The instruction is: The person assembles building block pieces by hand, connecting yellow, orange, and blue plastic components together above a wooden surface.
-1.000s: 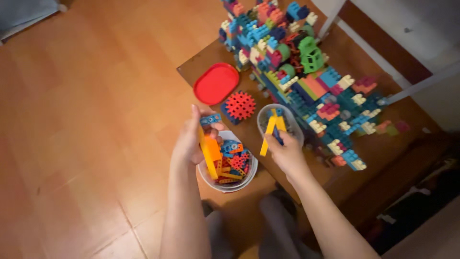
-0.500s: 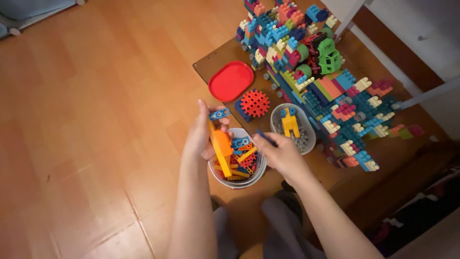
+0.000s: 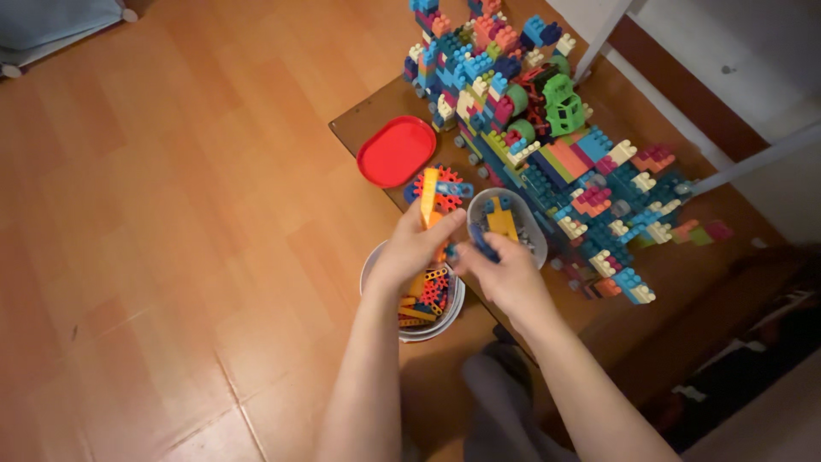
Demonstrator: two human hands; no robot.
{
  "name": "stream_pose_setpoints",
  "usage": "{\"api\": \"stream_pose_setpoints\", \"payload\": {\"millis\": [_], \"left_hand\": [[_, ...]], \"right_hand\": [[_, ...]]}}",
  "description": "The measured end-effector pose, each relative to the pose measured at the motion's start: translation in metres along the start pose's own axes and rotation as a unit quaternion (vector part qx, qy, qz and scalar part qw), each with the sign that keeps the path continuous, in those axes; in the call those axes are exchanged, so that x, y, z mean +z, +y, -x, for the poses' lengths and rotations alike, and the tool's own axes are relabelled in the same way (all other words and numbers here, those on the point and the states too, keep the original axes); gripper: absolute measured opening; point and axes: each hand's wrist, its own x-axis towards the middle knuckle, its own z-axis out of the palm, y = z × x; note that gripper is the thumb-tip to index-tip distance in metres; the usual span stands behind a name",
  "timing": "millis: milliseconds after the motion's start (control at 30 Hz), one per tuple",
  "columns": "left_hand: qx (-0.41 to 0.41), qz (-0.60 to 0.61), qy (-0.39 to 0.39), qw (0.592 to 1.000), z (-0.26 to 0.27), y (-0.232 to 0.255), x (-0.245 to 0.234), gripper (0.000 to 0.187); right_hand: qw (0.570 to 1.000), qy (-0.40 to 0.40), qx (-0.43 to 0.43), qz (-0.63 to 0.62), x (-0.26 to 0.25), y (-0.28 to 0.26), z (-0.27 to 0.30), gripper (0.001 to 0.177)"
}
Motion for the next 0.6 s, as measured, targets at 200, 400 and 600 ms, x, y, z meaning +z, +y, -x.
{"api": "stream_pose_setpoints", "payload": {"millis": [200, 400, 600], "left_hand": [[0.105, -0.039, 0.007, 0.994, -0.010, -0.016, 0.005, 0.026], [0.071, -0.051, 0.019, 0.996, -0.008, -0.010, 0.003, 0.030], [0.087, -0.134, 0.074, 0.984, -0.008, -0.010, 0.002, 0.027]], "right_hand": [[0.982, 0.020, -0.102, 0.160, 0.002, 0.000, 0.004, 0.026], [0.978, 0.014, -0.150, 0.143, 0.003, -0.022, 0.014, 0.023], [0.977, 0.033, -0.138, 0.162, 0.002, -0.027, 0.022, 0.022]]}}
